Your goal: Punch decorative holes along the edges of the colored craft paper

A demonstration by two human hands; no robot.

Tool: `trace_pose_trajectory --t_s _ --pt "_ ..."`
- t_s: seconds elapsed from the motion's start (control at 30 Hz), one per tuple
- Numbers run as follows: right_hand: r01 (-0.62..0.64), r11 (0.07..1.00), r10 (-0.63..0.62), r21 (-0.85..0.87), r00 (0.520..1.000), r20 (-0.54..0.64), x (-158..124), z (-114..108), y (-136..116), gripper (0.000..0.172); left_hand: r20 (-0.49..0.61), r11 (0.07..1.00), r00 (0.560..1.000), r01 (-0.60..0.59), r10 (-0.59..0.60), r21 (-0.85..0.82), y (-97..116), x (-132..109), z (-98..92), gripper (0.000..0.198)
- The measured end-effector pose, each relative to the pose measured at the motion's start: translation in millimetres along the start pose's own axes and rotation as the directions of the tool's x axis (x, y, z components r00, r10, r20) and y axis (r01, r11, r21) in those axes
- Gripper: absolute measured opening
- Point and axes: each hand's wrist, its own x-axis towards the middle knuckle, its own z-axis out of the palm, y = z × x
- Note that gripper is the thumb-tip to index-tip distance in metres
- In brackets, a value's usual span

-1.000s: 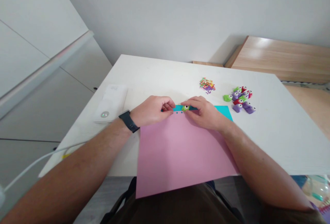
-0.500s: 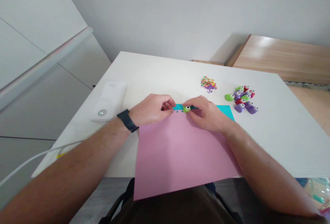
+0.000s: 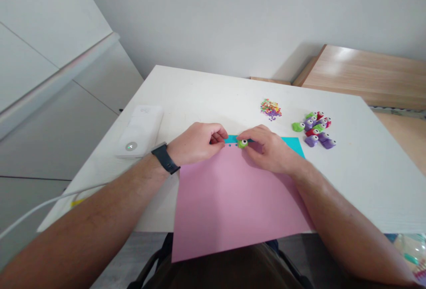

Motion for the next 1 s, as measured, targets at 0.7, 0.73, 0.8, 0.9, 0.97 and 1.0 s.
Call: trace_pose_trajectory --t_s 0.7,0.73,0.8,0.9,0.97,1.0 --pt "0.009 1.0 -0.009 -0.001 1.0 0.008 -0.4 0.3 2.8 0.036 -0.017 0.999 1.0 -0.006 0.007 0.041 2.4 -0.3 0.8 0.019" --pt "0.008 1.0 -0.008 -0.001 1.0 0.007 -0.4 0.5 2.9 0.036 -0.018 0.999 1.0 -0.006 0.007 0.044 2.4 -0.4 0.8 0.019" --pt "0.008 1.0 -0.008 0.0 1.0 0.003 -0.5 0.6 3.3 0.036 -0.02 0.999 1.0 -0.005 0.006 0.047 2.1 -0.4 0.8 0.019" --pt "0.006 1.0 -0.006 -0.003 1.0 0.003 -0.8 0.4 3.7 0.035 -0.02 0.998 1.0 -0.006 0.007 0.056 1.6 -0.3 1.2 0.019" --pt "0.004 1.0 -0.004 -0.004 1.0 0.004 -1.0 0.1 3.7 0.035 -0.02 0.998 1.0 -0.007 0.009 0.057 1.4 -0.1 1.4 0.019" --pt "0.003 1.0 -0.003 -0.004 1.0 0.005 -1.1 0.0 3.5 0.035 -0.02 0.998 1.0 -0.006 0.007 0.056 1.4 0.1 1.4 0.019"
